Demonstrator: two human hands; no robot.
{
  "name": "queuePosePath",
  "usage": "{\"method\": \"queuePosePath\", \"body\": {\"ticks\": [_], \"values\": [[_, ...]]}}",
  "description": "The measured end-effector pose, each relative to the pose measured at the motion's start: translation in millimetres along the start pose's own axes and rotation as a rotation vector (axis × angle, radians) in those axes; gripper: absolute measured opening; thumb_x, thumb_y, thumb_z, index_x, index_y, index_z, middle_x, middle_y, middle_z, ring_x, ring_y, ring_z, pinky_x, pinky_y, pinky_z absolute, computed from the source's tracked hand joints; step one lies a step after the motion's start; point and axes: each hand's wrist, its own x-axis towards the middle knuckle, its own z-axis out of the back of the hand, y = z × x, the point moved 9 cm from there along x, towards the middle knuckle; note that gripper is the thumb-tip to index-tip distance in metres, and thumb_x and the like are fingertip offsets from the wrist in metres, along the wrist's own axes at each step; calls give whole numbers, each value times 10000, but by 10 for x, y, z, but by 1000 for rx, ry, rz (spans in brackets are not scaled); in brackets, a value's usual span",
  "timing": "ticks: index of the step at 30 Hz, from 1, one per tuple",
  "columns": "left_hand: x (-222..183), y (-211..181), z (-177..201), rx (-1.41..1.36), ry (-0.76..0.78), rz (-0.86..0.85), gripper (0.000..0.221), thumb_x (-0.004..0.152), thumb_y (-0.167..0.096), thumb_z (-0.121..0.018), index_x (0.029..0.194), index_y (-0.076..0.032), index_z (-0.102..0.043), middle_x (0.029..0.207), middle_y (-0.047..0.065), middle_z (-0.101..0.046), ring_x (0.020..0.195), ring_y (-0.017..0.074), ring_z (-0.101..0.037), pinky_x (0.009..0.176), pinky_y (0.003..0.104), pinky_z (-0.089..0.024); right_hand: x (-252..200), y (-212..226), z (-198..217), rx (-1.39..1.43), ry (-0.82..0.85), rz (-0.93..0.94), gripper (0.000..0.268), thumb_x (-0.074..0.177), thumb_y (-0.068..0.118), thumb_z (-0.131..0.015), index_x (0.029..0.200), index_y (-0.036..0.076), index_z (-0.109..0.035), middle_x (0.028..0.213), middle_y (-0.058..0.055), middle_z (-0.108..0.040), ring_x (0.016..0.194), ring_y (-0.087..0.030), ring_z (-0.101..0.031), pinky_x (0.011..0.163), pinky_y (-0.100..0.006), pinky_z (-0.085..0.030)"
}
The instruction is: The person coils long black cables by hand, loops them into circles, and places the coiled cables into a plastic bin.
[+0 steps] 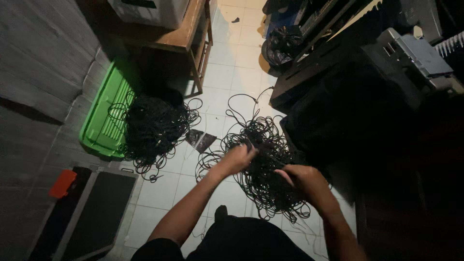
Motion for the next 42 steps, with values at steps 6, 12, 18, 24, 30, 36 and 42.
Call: {"method": "queuePosePath", "body": {"ticks": [6, 12, 18, 24, 30, 36, 42], "values": [[-406, -687, -514, -671, 605, 134, 241, 1024, -337, -509, 1041, -101, -557, 846, -10, -598, 731, 118, -618, 615, 270, -556, 176, -287, 144, 43, 8, 69, 119, 867, 200, -738, 865, 82, -753, 742, -54, -740, 587, -116, -689, 482, -274, -549], [-645, -1299, -90, -1273, 656, -3, 370, 997, -417, -673, 1075, -78, -545, 844, -16, -512, 703, 90, -510, 586, 243, -444, 370, -1240, -785, 588, -5, -10, 235, 983, 217, -687, 999, 0, -776, 779, -89, -738, 669, -159, -620, 593, -307, -479], [-473, -1113, 832, -1535, 236, -215, 250, 1029, -307, -573, 896, -108, -499, 693, -1, -497, 545, 103, -464, 449, 258, -403, 120, -1353, -2084, 714, 190, -168, 382, 1057, 320, -526, 1204, 0, -675, 1147, -62, -692, 1072, -194, -621, 910, -362, -472], [-324, -284, 1390, -1500, -508, -32, 229, 1049, -280, -387, 882, -127, -418, 639, -27, -403, 527, 120, -471, 589, 352, -555, -97, -846, -1848, 474, 281, -201, 338, 1030, 312, -520, 968, -2, -629, 832, -147, -653, 769, -257, -625, 739, -405, -512], [-106, 306, 1029, -1067, -632, 80, 344, 1118, -262, -372, 829, -89, -443, 637, 8, -444, 528, 155, -503, 763, 445, -672, -191, -502, -1198, 322, 368, -353, 317, 1027, 308, -506, 953, 34, -647, 727, -127, -660, 628, -257, -620, 641, -410, -505], [-35, 443, 53, -309, -288, 289, 378, 1057, -277, -470, 861, -6, -647, 619, 102, -574, 540, 265, -614, 548, 480, -524, -140, -274, -653, 139, 254, -296, 310, 1000, 352, -563, 941, 111, -750, 693, -107, -727, 566, -226, -675, 585, -368, -521], [-14, 189, -633, -329, 119, 310, 634, 1119, -533, -387, 783, -50, -622, 647, 59, -576, 550, 240, -605, 560, 412, -532, 12, -187, -263, -144, 145, -99, 281, 981, 342, -626, 898, 126, -785, 631, -97, -717, 475, -206, -645, 492, -349, -504]]}}
